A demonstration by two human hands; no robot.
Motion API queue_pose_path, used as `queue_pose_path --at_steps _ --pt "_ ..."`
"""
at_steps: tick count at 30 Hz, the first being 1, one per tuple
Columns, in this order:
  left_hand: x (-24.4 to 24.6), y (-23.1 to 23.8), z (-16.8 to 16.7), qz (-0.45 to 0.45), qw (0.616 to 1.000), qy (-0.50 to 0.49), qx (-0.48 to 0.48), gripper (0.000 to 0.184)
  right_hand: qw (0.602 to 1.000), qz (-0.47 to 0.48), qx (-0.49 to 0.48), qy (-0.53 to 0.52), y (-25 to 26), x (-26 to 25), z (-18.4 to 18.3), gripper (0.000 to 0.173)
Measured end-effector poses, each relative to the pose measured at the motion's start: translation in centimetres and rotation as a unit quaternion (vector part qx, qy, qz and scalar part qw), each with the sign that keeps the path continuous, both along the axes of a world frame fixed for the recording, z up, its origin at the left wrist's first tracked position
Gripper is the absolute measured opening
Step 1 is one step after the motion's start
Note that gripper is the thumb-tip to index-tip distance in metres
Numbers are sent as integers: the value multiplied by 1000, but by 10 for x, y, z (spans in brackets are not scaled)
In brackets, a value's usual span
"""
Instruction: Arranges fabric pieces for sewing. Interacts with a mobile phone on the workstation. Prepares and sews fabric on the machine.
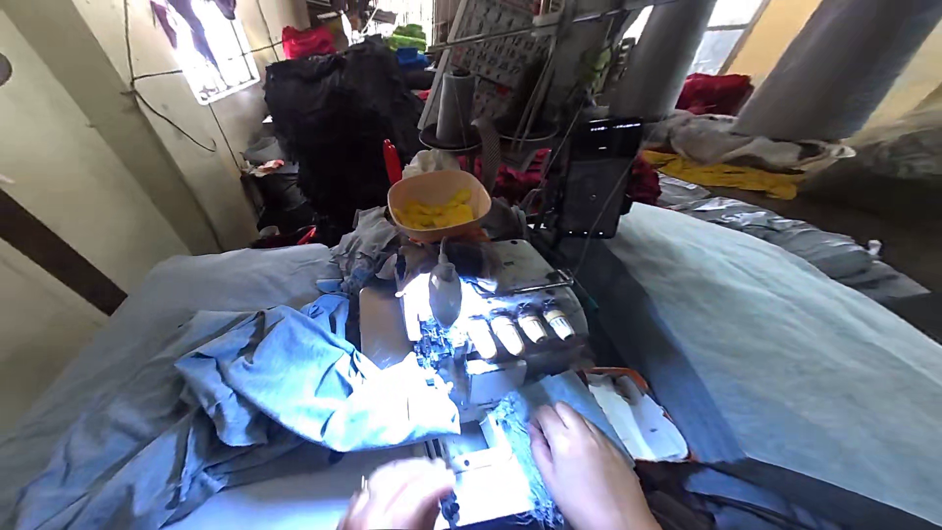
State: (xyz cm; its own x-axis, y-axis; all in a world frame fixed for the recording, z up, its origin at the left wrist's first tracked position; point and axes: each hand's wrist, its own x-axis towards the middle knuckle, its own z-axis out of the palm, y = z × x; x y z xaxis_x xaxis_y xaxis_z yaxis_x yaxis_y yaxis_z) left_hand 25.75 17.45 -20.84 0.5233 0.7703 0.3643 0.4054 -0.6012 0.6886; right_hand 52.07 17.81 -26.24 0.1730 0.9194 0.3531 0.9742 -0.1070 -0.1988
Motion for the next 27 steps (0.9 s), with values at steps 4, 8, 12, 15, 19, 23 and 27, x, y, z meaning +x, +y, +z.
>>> queue_pose_path --at_steps 4,8,12,15,19,23,27 --pt "25 52 -24 129 959 106 231 24 1000 -11 -16 -6 -6 -9 3 23" --pt "14 74 -31 99 961 151 209 24 999 -21 -21 28 -5 -5 4 13" --pt "17 74 -25 93 961 193 174 27 997 -33 -42 61 -5 -4 11 19" --pt "22 68 -25 106 960 204 158 34 999 -43 -24 6 -2 -13 4 23" --pt "24 66 -34 111 964 186 156 43 997 -39 -57 41 -1 -13 5 16" --pt "27 67 -37 117 969 160 150 46 983 23 -24 181 -2 26 50 21" --pt "32 62 -37 134 969 130 162 40 971 13 229 65 25 75 101 23"
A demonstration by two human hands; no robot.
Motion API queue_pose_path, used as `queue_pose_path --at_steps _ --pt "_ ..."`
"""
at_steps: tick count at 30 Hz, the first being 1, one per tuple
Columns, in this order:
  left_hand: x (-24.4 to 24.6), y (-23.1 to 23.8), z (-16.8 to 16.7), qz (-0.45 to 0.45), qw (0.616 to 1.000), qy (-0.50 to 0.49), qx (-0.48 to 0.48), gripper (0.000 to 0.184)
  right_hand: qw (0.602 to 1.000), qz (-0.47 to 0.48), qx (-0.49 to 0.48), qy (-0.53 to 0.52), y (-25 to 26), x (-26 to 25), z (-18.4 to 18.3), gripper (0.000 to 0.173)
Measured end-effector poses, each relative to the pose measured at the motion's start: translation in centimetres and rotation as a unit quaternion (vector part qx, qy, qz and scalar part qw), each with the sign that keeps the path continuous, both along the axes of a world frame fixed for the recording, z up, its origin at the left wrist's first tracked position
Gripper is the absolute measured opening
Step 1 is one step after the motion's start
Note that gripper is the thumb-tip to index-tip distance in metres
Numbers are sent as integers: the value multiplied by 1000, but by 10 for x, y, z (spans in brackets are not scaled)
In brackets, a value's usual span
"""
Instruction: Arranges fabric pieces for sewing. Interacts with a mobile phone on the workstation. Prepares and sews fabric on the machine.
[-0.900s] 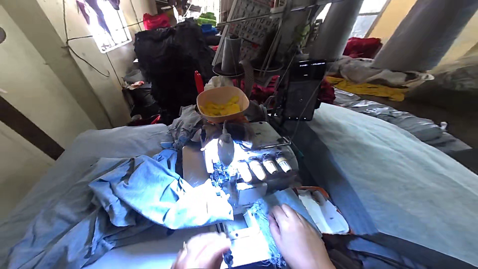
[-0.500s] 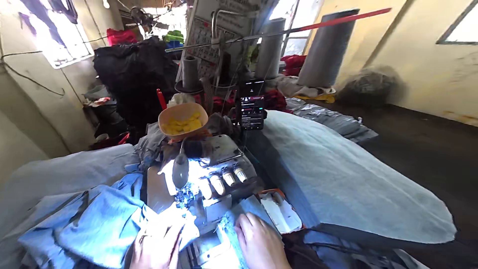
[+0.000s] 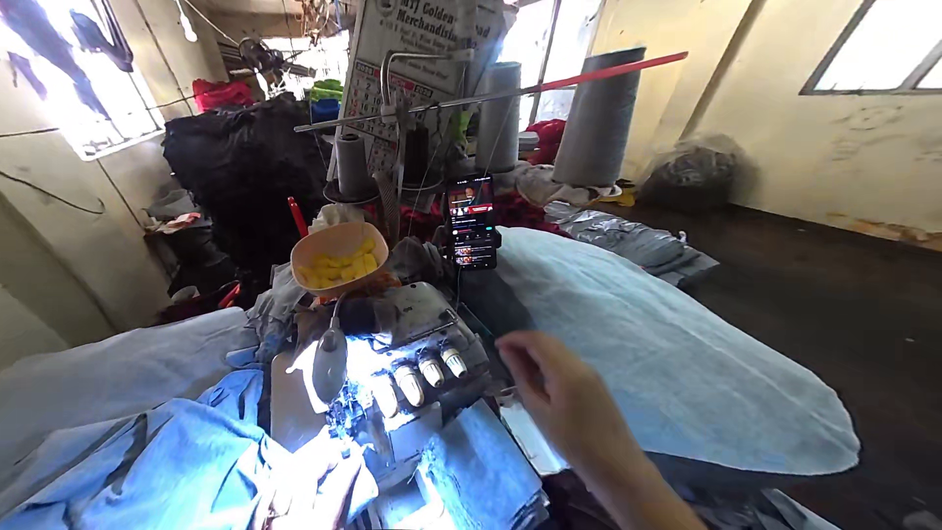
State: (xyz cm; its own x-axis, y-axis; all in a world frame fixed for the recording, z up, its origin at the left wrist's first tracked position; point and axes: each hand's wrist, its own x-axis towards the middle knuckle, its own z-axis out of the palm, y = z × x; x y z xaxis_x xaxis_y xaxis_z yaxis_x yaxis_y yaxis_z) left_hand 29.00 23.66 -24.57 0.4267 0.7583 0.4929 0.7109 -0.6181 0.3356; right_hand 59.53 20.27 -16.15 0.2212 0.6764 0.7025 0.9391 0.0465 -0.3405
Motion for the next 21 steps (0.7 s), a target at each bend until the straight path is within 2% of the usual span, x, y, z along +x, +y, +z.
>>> queue_pose_path --at_steps 2,4,8,10,12,15,17,19,21 --pt "-2 2 -6 4 1000 4 -2 41 999 -6 33 -27 13 13 10 24" --pt "-8 7 -5 -15 999 26 -30 44 1000 15 11 -22 11 9 7 24" --pt "-15 9 -6 -28 999 26 -24 44 988 89 -111 52 -13 -25 -39 19" --pt "-15 7 -11 -25 1000 1 15 39 970 94 -206 87 -23 -42 -59 18" --pt "-14 -3 -10 -20 999 -27 41 33 959 72 -263 76 -25 -56 -79 18" --pt "-13 -28 1 -12 997 -67 31 24 975 -5 -218 -43 -20 -72 -104 24" --pt "-16 -43 1 -21 993 -113 14 23 980 -39 -173 -92 -15 -77 -113 12" --pt "-19 -56 -4 -38 985 -166 -14 23 981 -32 -176 -74 -15 -78 -112 9" --pt "-22 -67 -8 -57 972 -218 -63 23 982 13 -189 3 -19 -72 -106 10"
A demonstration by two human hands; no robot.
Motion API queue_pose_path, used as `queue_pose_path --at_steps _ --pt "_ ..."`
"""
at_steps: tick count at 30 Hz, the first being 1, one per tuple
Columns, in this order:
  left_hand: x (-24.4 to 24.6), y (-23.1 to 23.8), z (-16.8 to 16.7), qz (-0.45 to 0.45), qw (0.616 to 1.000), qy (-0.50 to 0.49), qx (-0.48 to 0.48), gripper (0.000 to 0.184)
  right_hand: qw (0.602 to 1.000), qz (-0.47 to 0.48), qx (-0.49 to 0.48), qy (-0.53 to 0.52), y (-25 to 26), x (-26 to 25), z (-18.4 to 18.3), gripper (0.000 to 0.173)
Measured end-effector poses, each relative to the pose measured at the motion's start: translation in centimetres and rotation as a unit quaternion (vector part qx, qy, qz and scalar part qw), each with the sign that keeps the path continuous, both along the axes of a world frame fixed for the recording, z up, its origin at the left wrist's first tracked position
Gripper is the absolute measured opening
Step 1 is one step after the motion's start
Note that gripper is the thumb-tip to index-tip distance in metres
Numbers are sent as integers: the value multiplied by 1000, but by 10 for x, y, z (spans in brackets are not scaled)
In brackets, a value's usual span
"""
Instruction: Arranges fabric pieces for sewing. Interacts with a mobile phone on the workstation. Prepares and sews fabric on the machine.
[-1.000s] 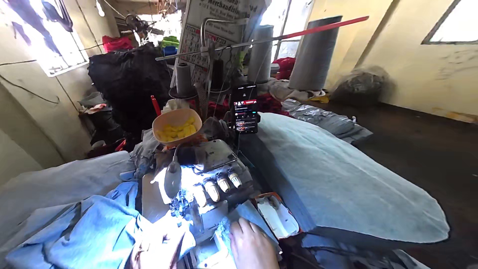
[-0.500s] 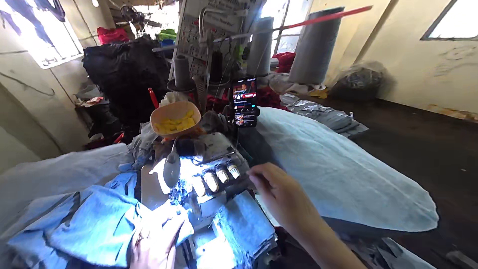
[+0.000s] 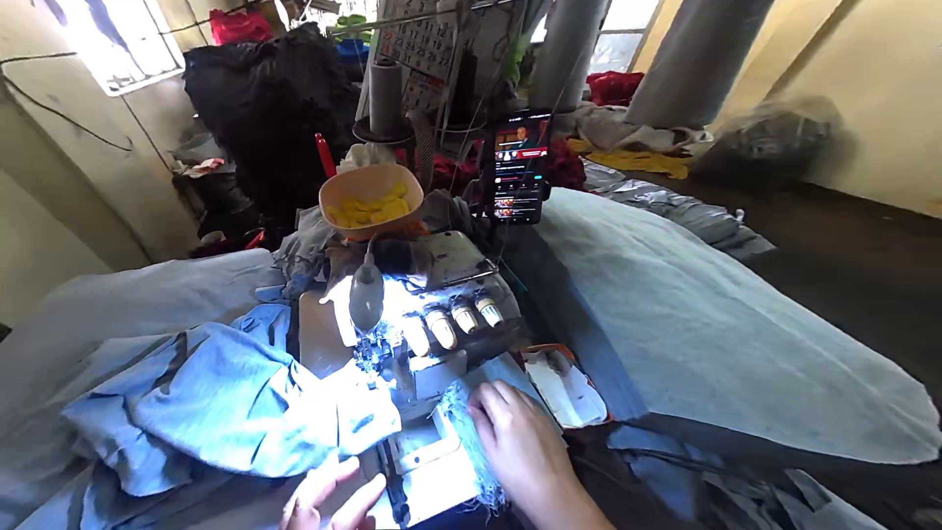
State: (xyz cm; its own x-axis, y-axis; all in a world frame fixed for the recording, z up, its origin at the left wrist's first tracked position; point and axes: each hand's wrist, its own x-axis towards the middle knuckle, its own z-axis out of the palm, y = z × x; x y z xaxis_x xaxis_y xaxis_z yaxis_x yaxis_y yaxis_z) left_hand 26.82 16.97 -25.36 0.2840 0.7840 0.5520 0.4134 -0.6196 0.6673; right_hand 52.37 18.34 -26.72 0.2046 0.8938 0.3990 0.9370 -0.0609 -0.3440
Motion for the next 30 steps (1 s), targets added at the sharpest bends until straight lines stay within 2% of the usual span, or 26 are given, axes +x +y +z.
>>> queue_pose_path --at_steps 2,5,9,12,18,23,26,30 --pt "-2 -8 -1 -19 998 -35 -38 22 996 17 9 83 -5 6 5 10" --pt "0 -15 4 -42 995 -57 -72 22 994 5 24 102 -9 10 6 8" --pt "2 -16 11 -59 994 -57 -72 20 998 5 -45 37 -8 5 9 18" --pt "1 -20 12 -59 994 -56 -73 19 999 -25 -32 -34 -5 -4 2 7" --pt "-4 -25 9 -63 991 -69 -100 20 999 -5 -33 28 -4 5 7 8" --pt "2 -23 10 -75 990 -61 -101 20 997 -43 -58 -33 0 -7 8 18" --pt "5 -23 12 -79 990 -52 -102 19 991 -86 -26 -98 8 -14 2 10" --pt "4 -25 10 -78 990 -49 -107 20 983 -106 10 -150 15 -20 -3 22"
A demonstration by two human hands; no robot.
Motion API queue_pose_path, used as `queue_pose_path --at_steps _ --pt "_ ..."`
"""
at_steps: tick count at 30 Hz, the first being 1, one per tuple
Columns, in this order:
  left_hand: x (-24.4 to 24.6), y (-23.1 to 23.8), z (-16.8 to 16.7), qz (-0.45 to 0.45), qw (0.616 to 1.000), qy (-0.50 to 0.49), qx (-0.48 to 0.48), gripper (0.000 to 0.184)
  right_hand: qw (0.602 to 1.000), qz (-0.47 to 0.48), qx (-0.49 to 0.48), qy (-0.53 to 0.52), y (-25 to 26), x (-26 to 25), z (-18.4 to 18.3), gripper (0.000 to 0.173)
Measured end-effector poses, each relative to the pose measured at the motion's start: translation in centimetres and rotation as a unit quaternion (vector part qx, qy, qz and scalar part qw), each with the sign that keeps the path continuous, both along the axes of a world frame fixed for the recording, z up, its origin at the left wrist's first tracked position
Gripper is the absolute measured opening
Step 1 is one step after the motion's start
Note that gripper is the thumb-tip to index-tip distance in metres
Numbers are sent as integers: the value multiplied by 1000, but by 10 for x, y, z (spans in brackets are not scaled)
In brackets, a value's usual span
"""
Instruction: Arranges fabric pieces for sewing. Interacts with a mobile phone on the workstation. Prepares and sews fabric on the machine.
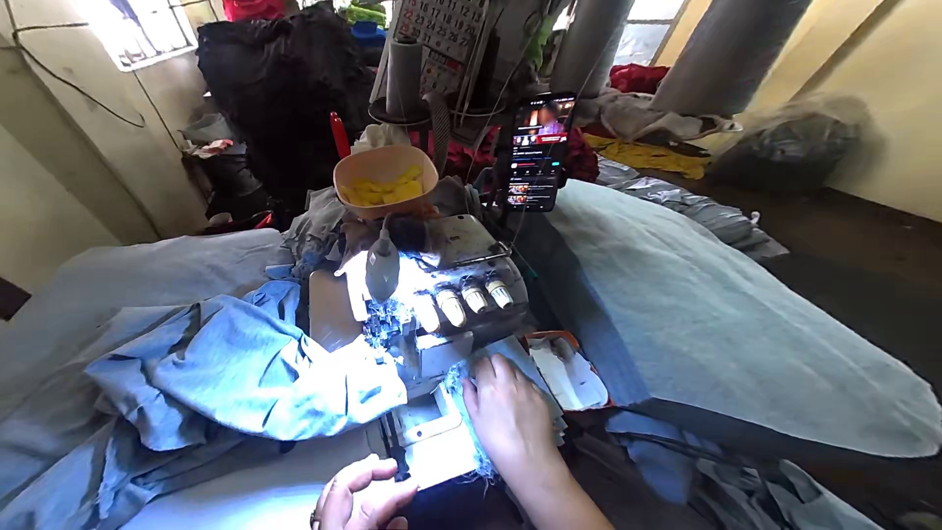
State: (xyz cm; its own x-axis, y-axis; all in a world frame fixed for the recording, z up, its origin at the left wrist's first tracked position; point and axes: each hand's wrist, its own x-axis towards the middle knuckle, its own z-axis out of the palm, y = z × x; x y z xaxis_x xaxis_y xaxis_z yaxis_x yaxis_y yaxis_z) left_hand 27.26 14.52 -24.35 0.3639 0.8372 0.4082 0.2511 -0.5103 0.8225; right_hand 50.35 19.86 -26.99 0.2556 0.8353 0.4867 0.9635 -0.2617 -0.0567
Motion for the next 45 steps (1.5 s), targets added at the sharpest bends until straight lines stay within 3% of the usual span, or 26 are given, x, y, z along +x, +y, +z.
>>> queue_pose_path --at_steps 3,6,10,14,18,21,24,27,31,36,39,42,43,45 --pt "-1 -1 0 -1 1000 1 -2 20 1000 -2 18 -26 3 -1 -5 13" --pt "-1 0 2 -7 1000 -7 -8 20 990 43 -49 129 -2 14 8 13" --pt "-1 8 3 -60 995 -58 -53 22 901 134 -71 406 -11 52 22 17" --pt "14 19 15 -132 982 -78 -106 24 817 166 -7 552 -15 73 23 9" --pt "30 25 25 -166 979 -64 -97 23 837 181 -63 513 -17 77 28 12" --pt "53 34 21 -166 985 -17 -53 27 826 174 -72 532 -14 80 31 9" --pt "97 49 0 -131 986 88 57 37 830 174 -92 521 -12 76 30 10" --pt "129 64 -26 -47 969 175 165 29 858 135 -108 484 -12 75 36 13" --pt "134 66 -43 -23 950 253 180 25 872 103 -59 474 -15 94 39 14" --pt "135 68 -16 -45 986 152 -47 31 821 162 -59 544 -14 99 38 9" --pt "138 67 -5 -34 997 65 -31 32 824 169 46 538 -18 102 38 15" --pt "130 60 10 -89 995 -45 -21 29 797 194 174 545 -31 115 65 10" --pt "128 57 16 -107 990 -84 -25 32 797 232 162 534 -39 114 76 9" --pt "122 51 29 -157 976 -144 -35 42 803 324 48 499 -59 97 103 10"
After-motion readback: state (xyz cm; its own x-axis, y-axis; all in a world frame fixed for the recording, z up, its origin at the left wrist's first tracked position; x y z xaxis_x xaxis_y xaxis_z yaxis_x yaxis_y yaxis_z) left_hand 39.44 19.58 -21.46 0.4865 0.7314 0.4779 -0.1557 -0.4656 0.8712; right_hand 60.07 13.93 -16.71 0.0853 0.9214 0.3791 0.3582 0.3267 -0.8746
